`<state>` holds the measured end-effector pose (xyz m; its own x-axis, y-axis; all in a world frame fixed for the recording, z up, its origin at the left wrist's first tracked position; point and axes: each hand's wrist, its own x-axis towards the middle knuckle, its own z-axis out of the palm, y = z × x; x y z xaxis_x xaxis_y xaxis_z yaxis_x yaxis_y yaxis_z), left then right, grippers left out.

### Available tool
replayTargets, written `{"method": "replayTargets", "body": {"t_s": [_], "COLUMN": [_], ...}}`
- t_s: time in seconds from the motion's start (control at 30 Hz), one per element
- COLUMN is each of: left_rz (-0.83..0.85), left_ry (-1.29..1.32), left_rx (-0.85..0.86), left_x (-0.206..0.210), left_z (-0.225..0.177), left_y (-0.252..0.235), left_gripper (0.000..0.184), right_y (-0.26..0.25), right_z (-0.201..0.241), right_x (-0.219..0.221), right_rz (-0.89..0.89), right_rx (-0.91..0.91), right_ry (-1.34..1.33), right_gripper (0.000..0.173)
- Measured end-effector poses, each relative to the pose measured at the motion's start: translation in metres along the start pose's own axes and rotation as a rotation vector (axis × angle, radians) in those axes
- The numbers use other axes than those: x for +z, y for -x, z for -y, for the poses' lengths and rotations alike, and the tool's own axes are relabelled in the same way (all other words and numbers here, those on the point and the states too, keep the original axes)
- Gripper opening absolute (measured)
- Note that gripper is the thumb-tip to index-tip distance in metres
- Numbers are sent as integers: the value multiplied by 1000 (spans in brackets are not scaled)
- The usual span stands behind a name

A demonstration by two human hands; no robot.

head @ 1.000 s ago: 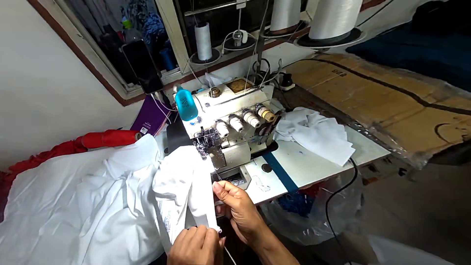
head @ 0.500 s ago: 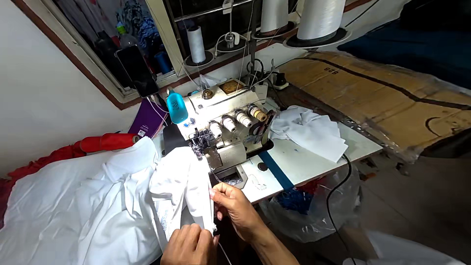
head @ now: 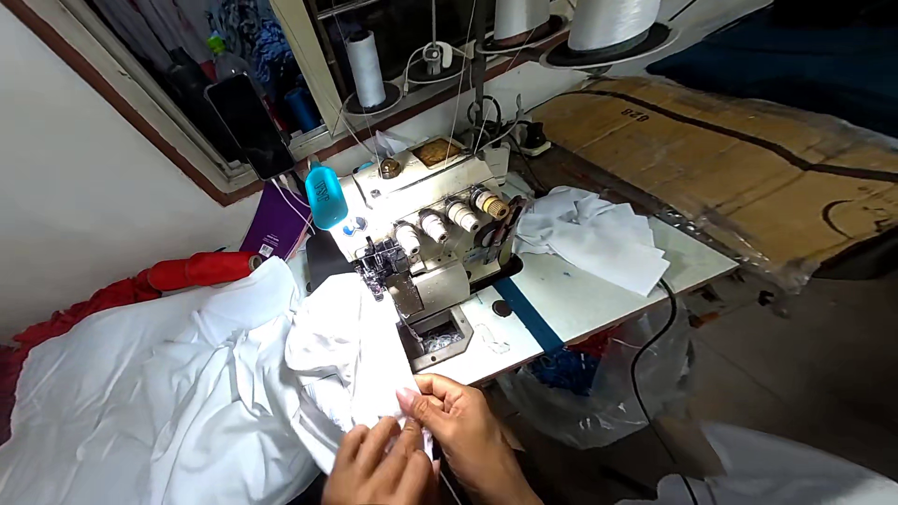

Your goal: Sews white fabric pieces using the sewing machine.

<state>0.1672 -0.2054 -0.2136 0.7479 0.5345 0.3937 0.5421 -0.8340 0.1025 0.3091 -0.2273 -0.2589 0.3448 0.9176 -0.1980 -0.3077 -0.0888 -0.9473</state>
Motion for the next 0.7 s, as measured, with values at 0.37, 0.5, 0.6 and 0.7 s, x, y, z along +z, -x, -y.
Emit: {"method": "replayTargets", "body": {"t_s": [0.37, 0.5, 0.6, 0.7], "left_rz": [-111, -102, -44, -53], "left_ry": [-120, -158, -143, -105], "left_rx": [-194, -233, -304, -254], "left_x": [32, 38, 42, 32], "left_z": [49, 67, 82, 87], "left_y": [-52, -79, -97, -94], "left_gripper": [47, 46, 48, 48], "right_y": [-3, -40, -61, -66], "right_z": [-2, 2, 9, 19], "right_x": [6, 12, 15, 16], "right_rz": [-126, -118, -126, -113], "right_rx": [-29, -47, -14, 5], "right_ry": [-109, -86, -58, -38], "right_gripper": [7, 11, 14, 17]}}
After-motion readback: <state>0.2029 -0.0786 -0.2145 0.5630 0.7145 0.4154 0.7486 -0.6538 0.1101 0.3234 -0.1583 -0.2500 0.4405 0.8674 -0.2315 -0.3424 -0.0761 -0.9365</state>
